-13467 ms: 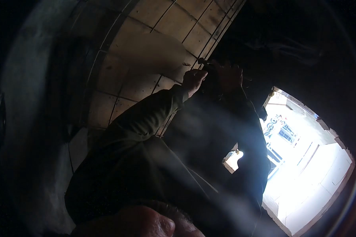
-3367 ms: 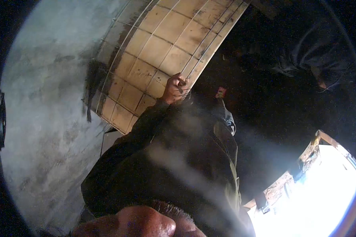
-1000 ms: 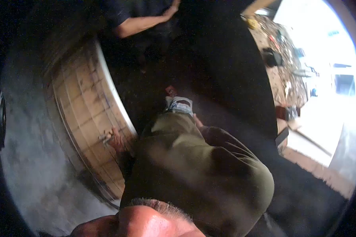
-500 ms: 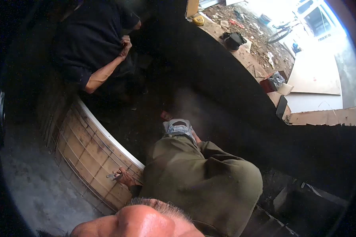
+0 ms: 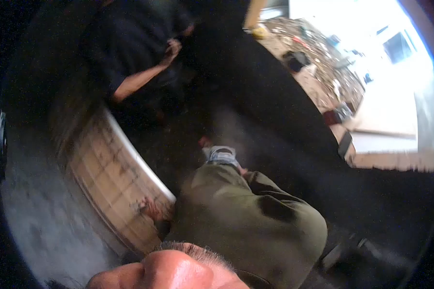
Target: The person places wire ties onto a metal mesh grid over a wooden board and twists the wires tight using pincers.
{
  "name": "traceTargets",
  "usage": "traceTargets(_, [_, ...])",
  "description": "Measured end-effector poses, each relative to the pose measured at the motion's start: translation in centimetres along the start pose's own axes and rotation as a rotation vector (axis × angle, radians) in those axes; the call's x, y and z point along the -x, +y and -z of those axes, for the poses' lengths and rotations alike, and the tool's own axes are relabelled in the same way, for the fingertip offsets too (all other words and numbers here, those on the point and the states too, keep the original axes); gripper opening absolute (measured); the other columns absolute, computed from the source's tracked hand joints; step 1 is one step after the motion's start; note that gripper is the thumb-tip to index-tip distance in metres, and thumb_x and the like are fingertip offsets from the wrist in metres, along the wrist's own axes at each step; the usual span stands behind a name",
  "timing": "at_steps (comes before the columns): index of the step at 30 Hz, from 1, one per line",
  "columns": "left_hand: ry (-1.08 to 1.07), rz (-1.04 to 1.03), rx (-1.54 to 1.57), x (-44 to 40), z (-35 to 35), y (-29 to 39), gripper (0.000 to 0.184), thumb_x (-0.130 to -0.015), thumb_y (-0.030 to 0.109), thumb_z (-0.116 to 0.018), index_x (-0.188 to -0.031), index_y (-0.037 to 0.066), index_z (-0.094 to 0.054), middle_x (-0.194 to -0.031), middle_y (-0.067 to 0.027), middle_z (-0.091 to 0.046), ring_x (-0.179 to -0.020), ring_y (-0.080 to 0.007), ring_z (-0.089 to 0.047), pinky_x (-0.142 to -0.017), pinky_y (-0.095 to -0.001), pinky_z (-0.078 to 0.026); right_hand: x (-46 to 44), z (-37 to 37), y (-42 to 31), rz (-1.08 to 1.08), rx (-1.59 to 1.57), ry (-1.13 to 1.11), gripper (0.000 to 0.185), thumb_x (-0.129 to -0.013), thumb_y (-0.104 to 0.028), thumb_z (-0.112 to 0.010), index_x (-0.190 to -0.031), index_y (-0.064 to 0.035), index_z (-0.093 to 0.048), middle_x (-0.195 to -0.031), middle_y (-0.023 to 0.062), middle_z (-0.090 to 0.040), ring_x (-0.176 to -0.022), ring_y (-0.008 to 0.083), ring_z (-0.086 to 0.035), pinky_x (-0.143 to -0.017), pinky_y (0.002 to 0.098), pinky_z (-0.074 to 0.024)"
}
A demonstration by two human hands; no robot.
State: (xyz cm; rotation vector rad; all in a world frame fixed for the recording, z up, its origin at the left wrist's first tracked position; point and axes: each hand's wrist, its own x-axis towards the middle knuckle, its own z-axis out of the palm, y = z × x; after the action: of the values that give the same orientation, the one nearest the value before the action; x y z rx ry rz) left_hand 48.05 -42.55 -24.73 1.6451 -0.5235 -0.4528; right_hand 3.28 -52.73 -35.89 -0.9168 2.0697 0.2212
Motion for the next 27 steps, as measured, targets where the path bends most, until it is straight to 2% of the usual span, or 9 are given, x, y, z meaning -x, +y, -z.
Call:
traceTargets(2, [-0.053,0.206,0.25,0.0,0.8,-3.3,0.025,-0.092,0.022,-0.051,-0.113,0.01,-0.045,-0.099,-0.0072,-0.053,-0.08,-0.0138,-0.053,-0.068,-0.0268,-0.048,-1.8,2.5,-0.5,0.102,0.102,0.249,0.086,-0.075,-0.064,-0.06,-0.14,-0.016,-0.031,-0.137,0.0214,-0.038,-0.117,0.0439,-0.045,-0.098,0.0496,-0.0358])
traceTargets(5, [-0.204,0.562,0.77,0.5,4.2,-14.4,0.037,-0.095,0.035,-0.046,-0.124,0.012,-0.044,-0.114,-0.0109,-0.058,-0.091,-0.0167,-0.06,-0.072,-0.0282,-0.051,9.3,14.9,-14.0,0.532,0.391,0.399,0.091,-0.074,-0.057,-0.064,-0.146,-0.0241,-0.018,-0.144,0.0198,-0.029,-0.114,0.0448,-0.048,-0.095,0.0531,-0.0373])
traceTargets(7, [-0.193,0.303,0.366,1.6,-2.2,3.5,0.025,-0.092,0.025,-0.049,-0.109,0.007,-0.051,-0.089,-0.0044,-0.05,-0.069,-0.0133,-0.053,-0.056,-0.0258,-0.046,9.9,17.5,-20.4,1.015,0.232,0.354,0.089,-0.078,-0.053,-0.064,-0.147,-0.022,-0.018,-0.146,0.0229,-0.023,-0.127,0.0446,-0.035,-0.101,0.0521,-0.033])
traceTargets(9, [-0.167,0.338,0.431,1.5,-4.0,10.3,0.014,-0.088,0.014,-0.053,-0.094,0.002,-0.058,-0.065,0.0021,-0.043,-0.047,-0.0099,-0.047,-0.04,-0.0234,-0.04,15.6,18.0,-27.5,1.478,0.235,0.313,0.086,-0.081,-0.05,-0.062,-0.146,-0.0129,-0.02,-0.145,0.0252,-0.023,-0.131,0.0435,-0.028,-0.102,0.0509,-0.0321])
traceTargets(11, [-0.244,0.788,1.237,1.2,-4.0,5.3,0.008,-0.086,0.012,-0.054,-0.082,0.005,-0.054,-0.061,0.0011,-0.042,-0.04,-0.0104,-0.042,-0.034,-0.0215,-0.032,26.0,17.3,-33.2,1.785,0.263,0.14,0.081,-0.083,-0.044,-0.061,-0.143,-0.0036,-0.025,-0.143,0.0254,-0.027,-0.13,0.043,-0.03,-0.102,0.0502,-0.0326])
traceTargets(14, [0.015,0.48,1.211,0.6,-6.1,7.3,0.014,-0.082,0.013,-0.058,-0.073,0.007,-0.049,-0.06,-0.0003,-0.043,-0.046,-0.0114,-0.047,-0.039,-0.0233,-0.036,37.1,13.2,-36.2,2.046,0.429,-0.059,0.074,-0.081,-0.038,-0.064,-0.138,-0.0005,-0.035,-0.139,0.0228,-0.036,-0.126,0.043,-0.036,-0.101,0.0504,-0.0337])
traceTargets(16, [0.083,-0.151,-0.026,0.9,-6.0,8.0,0.013,-0.076,0.014,-0.061,-0.073,0.007,-0.05,-0.059,-0.0026,-0.049,-0.055,-0.0172,-0.056,-0.046,-0.0315,-0.042,39.8,9.6,-35.7,2.196,0.592,-0.132,0.07,-0.079,-0.035,-0.066,-0.135,-0.0015,-0.041,-0.136,0.0211,-0.041,-0.123,0.0429,-0.04,-0.1,0.0506,-0.0349])
traceTargets(21, [0.156,-0.151,-0.315,0.3,-5.7,10.5,0.023,-0.062,0.016,-0.068,-0.073,0.009,-0.049,-0.065,-0.0073,-0.056,-0.065,-0.0277,-0.06,-0.057,-0.0387,-0.045,38.3,4.1,-35.1,2.324,1.64,0.397,0.054,-0.079,-0.029,-0.063,-0.127,-0.0088,-0.049,-0.115,0.012,-0.053,-0.097,0.0304,-0.055,-0.084,0.0457,-0.0434])
traceTargets(27, [0.072,-0.122,-0.347,0.1,-6.0,9.6,0.017,-0.064,0.014,-0.064,-0.076,0.011,-0.052,-0.068,-0.0081,-0.059,-0.07,-0.03,-0.062,-0.061,-0.046,-0.044,37.6,2.3,-36.4,2.246,1.967,0.39,0.048,-0.083,-0.033,-0.06,-0.123,-0.0084,-0.051,-0.1,0.0098,-0.053,-0.082,0.0284,-0.058,-0.073,0.0435,-0.0452])
